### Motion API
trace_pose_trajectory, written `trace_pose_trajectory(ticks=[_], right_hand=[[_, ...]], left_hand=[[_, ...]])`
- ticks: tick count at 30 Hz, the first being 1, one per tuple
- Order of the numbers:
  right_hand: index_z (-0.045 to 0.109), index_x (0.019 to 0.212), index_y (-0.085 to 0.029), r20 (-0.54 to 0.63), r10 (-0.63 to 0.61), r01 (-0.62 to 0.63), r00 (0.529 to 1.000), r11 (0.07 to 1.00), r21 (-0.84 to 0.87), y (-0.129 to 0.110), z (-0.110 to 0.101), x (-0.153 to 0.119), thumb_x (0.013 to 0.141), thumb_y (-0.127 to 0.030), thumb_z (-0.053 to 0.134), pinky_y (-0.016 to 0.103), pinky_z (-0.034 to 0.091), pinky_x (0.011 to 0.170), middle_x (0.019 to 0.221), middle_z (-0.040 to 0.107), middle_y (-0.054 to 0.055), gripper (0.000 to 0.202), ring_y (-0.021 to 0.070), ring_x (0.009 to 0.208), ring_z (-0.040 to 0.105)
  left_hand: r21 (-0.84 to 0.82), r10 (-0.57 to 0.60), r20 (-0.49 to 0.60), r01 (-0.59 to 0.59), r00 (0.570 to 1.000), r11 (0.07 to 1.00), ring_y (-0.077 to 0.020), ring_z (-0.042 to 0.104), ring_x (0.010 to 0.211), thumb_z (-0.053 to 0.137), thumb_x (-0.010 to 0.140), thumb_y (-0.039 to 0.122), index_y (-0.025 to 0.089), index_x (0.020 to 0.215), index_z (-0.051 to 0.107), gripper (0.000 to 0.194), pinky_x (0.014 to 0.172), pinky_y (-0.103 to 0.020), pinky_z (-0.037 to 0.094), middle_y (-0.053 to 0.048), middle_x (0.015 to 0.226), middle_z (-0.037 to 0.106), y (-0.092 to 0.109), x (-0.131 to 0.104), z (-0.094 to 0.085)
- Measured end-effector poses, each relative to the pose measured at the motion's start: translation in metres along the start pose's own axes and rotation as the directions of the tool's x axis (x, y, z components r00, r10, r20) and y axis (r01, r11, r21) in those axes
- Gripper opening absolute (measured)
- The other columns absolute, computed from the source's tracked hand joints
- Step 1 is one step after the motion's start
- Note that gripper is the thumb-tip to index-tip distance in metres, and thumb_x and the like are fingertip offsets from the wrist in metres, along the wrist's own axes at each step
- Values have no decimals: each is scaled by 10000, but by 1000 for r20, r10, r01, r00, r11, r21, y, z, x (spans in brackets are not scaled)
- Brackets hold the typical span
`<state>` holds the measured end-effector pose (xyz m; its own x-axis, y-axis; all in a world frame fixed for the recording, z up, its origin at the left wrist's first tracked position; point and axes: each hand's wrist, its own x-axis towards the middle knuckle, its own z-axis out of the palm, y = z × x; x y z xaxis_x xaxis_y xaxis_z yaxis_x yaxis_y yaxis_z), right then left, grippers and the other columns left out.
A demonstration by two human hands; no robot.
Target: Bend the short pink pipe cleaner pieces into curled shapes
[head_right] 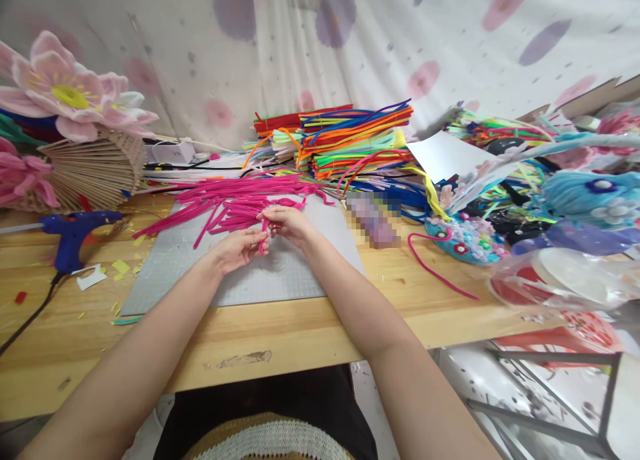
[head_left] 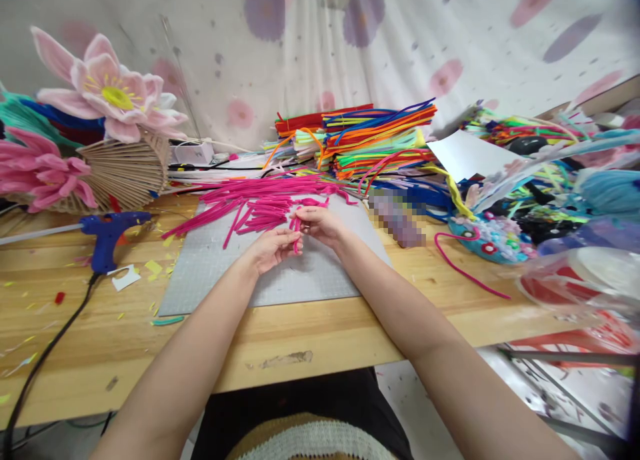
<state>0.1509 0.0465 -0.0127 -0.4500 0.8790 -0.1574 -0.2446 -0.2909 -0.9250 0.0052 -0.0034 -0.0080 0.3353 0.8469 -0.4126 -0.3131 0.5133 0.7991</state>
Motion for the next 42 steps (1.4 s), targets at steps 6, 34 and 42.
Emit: trace_pose_trajectory(ticks=[6, 34, 42], right_hand=[[605, 580, -135, -119, -195, 159, 973, 952, -262, -4, 0, -3, 546, -292, 747, 213, 314, 490, 521, 514, -36, 215, 55, 497, 420], [647, 789, -170, 53, -436, 146, 898, 184, -972, 23, -25, -2, 747, -271, 613, 291, 411, 752, 803, 616, 48, 115, 160, 782, 528], [638, 751, -174, -83, -385, 266, 919, 763, -589, 28, -20, 4, 679, -201, 569, 280, 434, 740, 765, 630, 10, 103, 127, 725, 550]], left_hand=[[186, 282, -169, -251, 944, 950, -93, 588, 542, 725, 639, 159, 86, 697, 635, 130, 587, -243, 526, -13, 584, 617, -10, 7, 0], [372, 521, -253, -416, 815, 830, -116, 612, 571, 667, 659, 282, 154, 731, 522, 207, 540, -245, 519, 6, 667, 606, -14, 17, -25], [305, 504, -245, -427, 828, 851, -98, 545, 595, 661, 607, 247, 146, 734, 618, 168, 566, -244, 511, 12, 668, 582, -6, 9, -24]])
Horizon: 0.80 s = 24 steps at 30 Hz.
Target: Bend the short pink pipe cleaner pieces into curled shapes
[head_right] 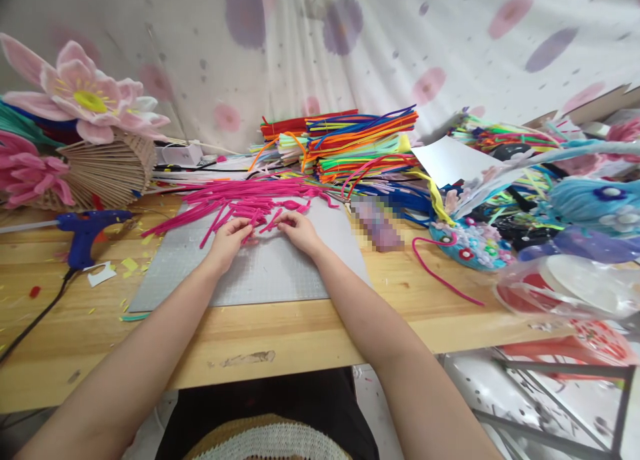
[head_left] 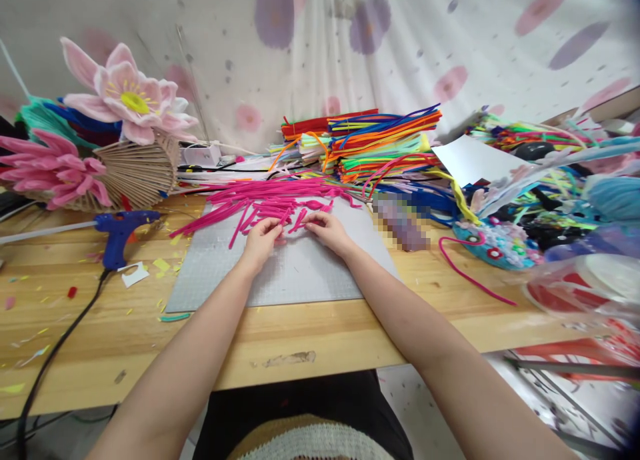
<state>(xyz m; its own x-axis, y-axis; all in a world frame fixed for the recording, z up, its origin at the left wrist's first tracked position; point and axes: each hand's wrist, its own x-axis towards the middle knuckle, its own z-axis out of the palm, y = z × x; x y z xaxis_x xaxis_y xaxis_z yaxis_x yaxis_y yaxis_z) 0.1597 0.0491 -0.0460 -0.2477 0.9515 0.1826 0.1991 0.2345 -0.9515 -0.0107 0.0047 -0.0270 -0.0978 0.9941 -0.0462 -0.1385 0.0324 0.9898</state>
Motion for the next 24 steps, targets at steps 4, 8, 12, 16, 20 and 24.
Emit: trace_pose_trajectory(ticks=[4, 8, 12, 16, 20, 24], right_hand=[[628, 708, -172, 36, 82, -90, 996, 944, 316, -8, 2, -4, 626, -204, 574, 277, 453, 754, 735, 618, -4, 104, 112, 705, 565], [627, 686, -165, 75, 67, -88, 995, 942, 324, -16, 5, -8, 615, -205, 580, 272, 456, 728, 714, 601, -6, 94, 105, 676, 559], [637, 739, -164, 92, 8, -30, 996, 971, 236, -18, 7, -10, 635, -214, 580, 255, 438, 683, 730, 590, -5, 129, 93, 649, 526], [627, 783, -172, 65, -7, -5, 998, 982, 187, -14, 6, -8, 655, -246, 573, 242, 421, 638, 696, 565, -8, 157, 99, 649, 509], [616, 779, -179, -5, -8, 9, 1000, 984, 179, -9, 6, -5, 653, -274, 576, 247, 426, 639, 704, 555, -2, 163, 105, 657, 506], [611, 779, -179, -100, -7, 29, 995, 975, 218, -5, 7, -2, 635, -283, 593, 267, 443, 689, 752, 555, 4, 178, 104, 679, 506]], left_hand=[[-22, -69, 26, 70, 997, 997, -106, 585, 591, 652, 580, 179, 139, 731, 606, 163, 612, -256, 504, -1, 672, 618, 3, -1, 0], [-21, -78, 47, 79, 996, 997, -102, 573, 568, 652, 580, 190, 136, 721, 599, 161, 590, -271, 520, -1, 662, 613, 2, -3, 1], [-16, -75, 77, 77, 994, 997, -113, 589, 576, 635, 612, 216, 131, 728, 580, 153, 568, -281, 535, 4, 650, 591, 4, -4, 2], [47, -63, 22, 62, 998, 997, -100, 574, 534, 588, 643, 183, 139, 863, 574, 225, 492, -252, 510, -8, 714, 603, 0, 0, 2], [282, 23, -7, -20, 1000, 959, -95, 545, 507, 493, 678, 130, 167, 914, 587, 257, 486, -253, 489, -17, 763, 608, -8, 4, -5], [623, 353, -11, -270, 936, 734, -189, 590, 862, 496, 609, 32, 194, 774, 641, 273, 818, -350, 485, -54, 901, 599, -3, -1, -7]])
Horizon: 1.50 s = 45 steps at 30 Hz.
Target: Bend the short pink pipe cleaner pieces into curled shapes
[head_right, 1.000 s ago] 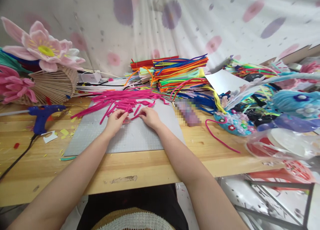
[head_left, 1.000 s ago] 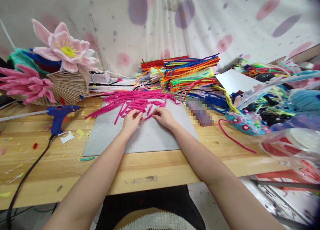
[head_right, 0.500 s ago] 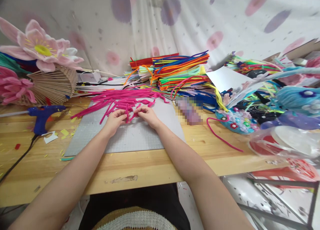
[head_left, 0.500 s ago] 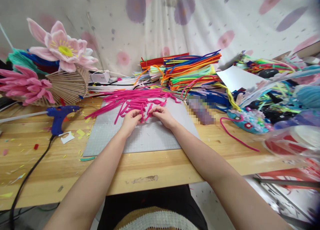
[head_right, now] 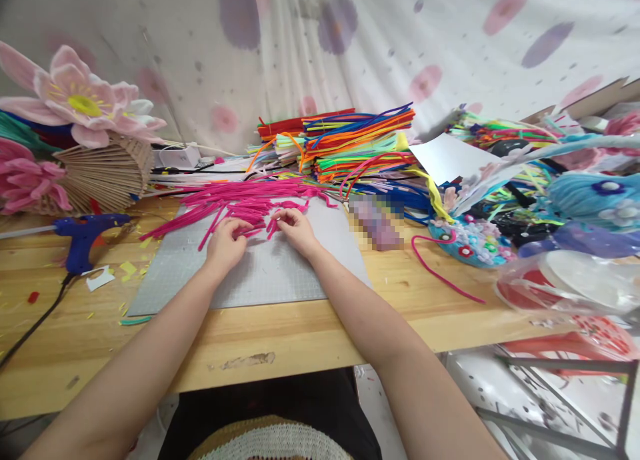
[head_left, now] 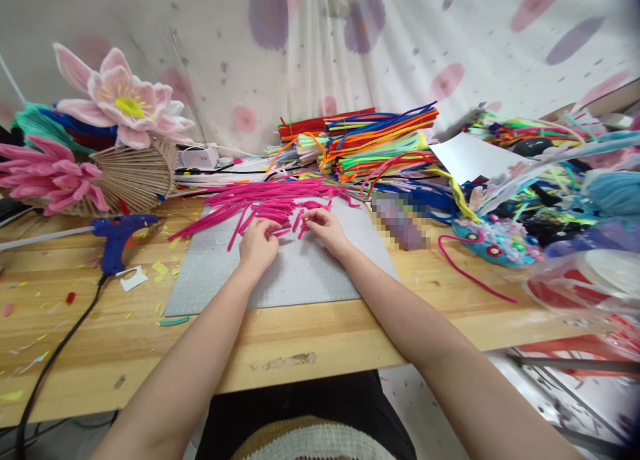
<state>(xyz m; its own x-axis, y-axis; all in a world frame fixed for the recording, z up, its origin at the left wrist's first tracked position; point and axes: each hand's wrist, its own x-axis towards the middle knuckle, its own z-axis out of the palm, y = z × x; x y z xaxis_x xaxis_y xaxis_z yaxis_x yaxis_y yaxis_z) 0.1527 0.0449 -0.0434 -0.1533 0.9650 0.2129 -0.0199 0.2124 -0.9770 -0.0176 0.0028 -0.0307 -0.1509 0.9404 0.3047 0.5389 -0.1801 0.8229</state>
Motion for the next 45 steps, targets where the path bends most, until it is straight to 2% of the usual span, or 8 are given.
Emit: trace_pose_trajectory(ticks=[5, 10, 17, 25, 30, 35, 40, 45], right_hand=[[593, 768, -183, -52, 50, -45, 997, 995, 86, -2, 10, 1, 621, -295, 609, 273, 454, 716, 768, 576, -2, 185, 104, 689, 518], [598, 734, -179, 17, 50, -52, 999, 995, 91, -6, 23, -2, 616, -257, 599, 261, 435, 726, 735, 576, -11, 141, 103, 697, 521], [601, 735, -182, -77, 93, -91, 993, 995, 33, -10, 28, 0, 624, -208, 558, 265, 456, 697, 765, 602, 3, 122, 115, 698, 530], [601, 717, -181, -114, 35, -48, 993, 992, -116, -15, 38, 3, 632, -130, 510, 270, 469, 681, 736, 593, 3, 135, 114, 669, 536], [607, 814, -177, 89, 71, -49, 994, 972, -228, -17, 36, 17, 692, -155, 509, 273, 472, 612, 691, 578, -2, 158, 117, 614, 530], [638, 938, -164, 197, -103, 217, 975, 626, -749, -16, 4, 31, 711, -71, 501, 345, 414, 848, 992, 632, 81, 281, 184, 908, 550], [651, 895, -128, 507, -30, 496, 861, 267, -826, -21, -7, 28, 791, -132, 470, 356, 364, 875, 961, 633, 132, 209, 229, 962, 508], [625, 847, -127, 502, -28, 489, 865, 277, -827, -27, -7, 18, 727, -133, 519, 325, 372, 810, 893, 617, 120, 161, 217, 905, 499]], left_hand=[[-28, 213, 43, -212, 976, 977, -196, 556, 933, 601, 657, 137, 195, 847, 624, 200, 869, -339, 449, -60, 943, 586, 13, -7, 3], [-202, 57, 81, -40, 995, 979, -141, 569, 726, 621, 711, 344, 182, 771, 594, 175, 698, -273, 467, -36, 808, 600, 9, -9, 12], [-232, -39, 70, 55, 997, 971, -124, 550, 674, 677, 644, 268, 195, 742, 611, 139, 653, -239, 427, -8, 746, 627, 12, -10, 14], [-190, 22, 33, -15, 999, 982, -121, 562, 687, 644, 690, 275, 194, 814, 620, 150, 629, -232, 439, -31, 833, 637, 12, -9, 11], [-398, -93, -139, 30, 986, 917, -129, 588, 754, 544, 758, 318, 183, 807, 569, 145, 709, -258, 476, -33, 823, 617, 7, -2, 11], [-722, -382, -2, 263, 924, 640, -110, 589, 580, 517, 713, 319, 179, 692, 480, 147, 662, -296, 511, 23, 612, 580, 4, 10, 3], [-705, -370, 53, 297, 928, 644, -89, 578, 554, 581, 610, 247, 154, 613, 522, 110, 639, -252, 513, 26, 566, 588, 7, 10, 0], [-630, -334, 70, 301, 940, 716, -97, 579, 530, 584, 583, 224, 145, 605, 558, 86, 569, -243, 519, 20, 566, 599, 7, 6, 2]])
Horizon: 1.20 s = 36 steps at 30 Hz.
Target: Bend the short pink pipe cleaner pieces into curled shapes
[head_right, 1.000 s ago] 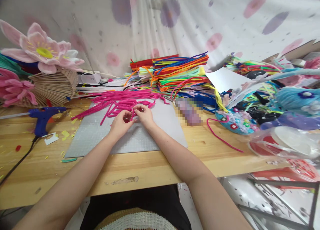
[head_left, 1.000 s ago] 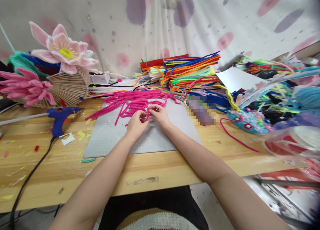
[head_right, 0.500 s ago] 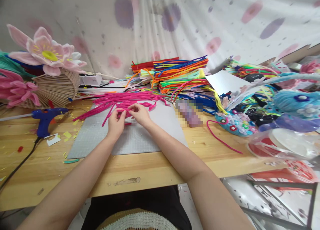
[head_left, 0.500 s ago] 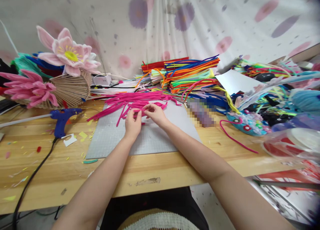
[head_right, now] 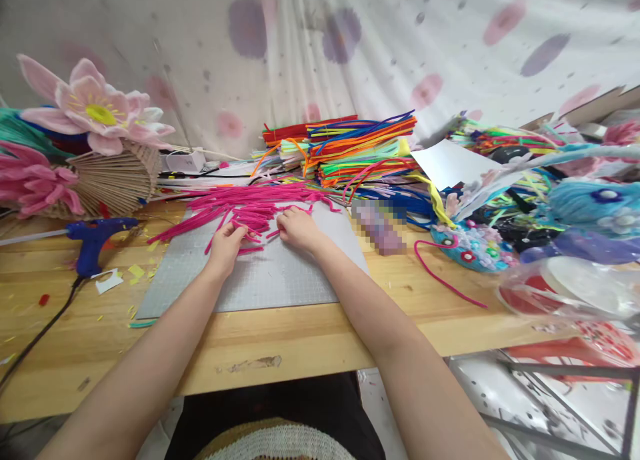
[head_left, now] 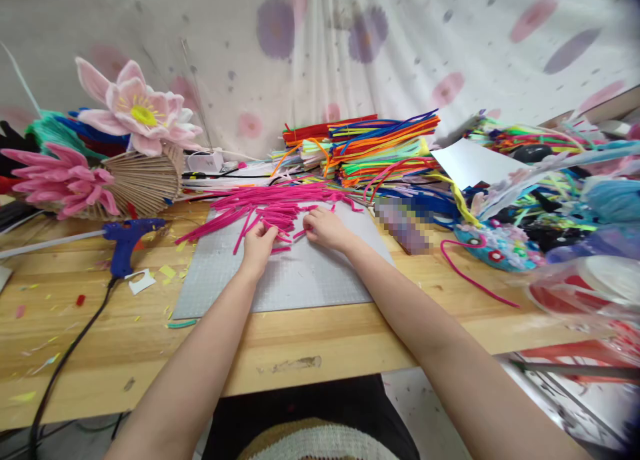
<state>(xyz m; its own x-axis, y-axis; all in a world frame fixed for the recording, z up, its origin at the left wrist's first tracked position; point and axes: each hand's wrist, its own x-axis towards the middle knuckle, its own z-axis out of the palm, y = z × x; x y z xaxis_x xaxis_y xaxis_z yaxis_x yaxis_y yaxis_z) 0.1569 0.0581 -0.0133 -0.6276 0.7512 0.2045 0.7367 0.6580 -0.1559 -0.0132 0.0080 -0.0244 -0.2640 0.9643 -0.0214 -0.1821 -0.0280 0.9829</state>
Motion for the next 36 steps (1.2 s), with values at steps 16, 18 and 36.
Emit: trace_pose_trajectory(ticks=[16, 18, 36], right_hand=[[467, 661, -171, 138, 249, -231, 959, 398, 888, -28, 18, -5, 574, -145, 498, 189, 340, 437, 498, 483, -71, 96, 59, 426, 428], [467, 642, -169, 152, 252, -241, 956, 374, 896, -28, 18, -6, 573, -133, 495, 179, 335, 419, 476, 479, -76, 83, 51, 406, 417], [473, 658, -163, 205, 178, -250, 963, 290, 924, -32, 19, -5, 633, -110, 515, 151, 363, 380, 487, 512, -67, 72, 47, 400, 468]], left_hand=[[388, 167, 113, -198, 979, 900, -79, 468, 460, 610, 622, 252, 184, 568, 452, 180, 436, -185, 393, 60, 494, 464, -15, 3, -6], [334, 155, 130, -190, 979, 923, -73, 453, 451, 612, 618, 246, 188, 586, 433, 191, 427, -180, 392, 70, 498, 445, -14, 3, -4], [112, 64, 149, -81, 987, 990, -88, 530, 526, 640, 574, 193, 171, 725, 541, 183, 463, -194, 440, 31, 635, 585, -7, -3, 4]])
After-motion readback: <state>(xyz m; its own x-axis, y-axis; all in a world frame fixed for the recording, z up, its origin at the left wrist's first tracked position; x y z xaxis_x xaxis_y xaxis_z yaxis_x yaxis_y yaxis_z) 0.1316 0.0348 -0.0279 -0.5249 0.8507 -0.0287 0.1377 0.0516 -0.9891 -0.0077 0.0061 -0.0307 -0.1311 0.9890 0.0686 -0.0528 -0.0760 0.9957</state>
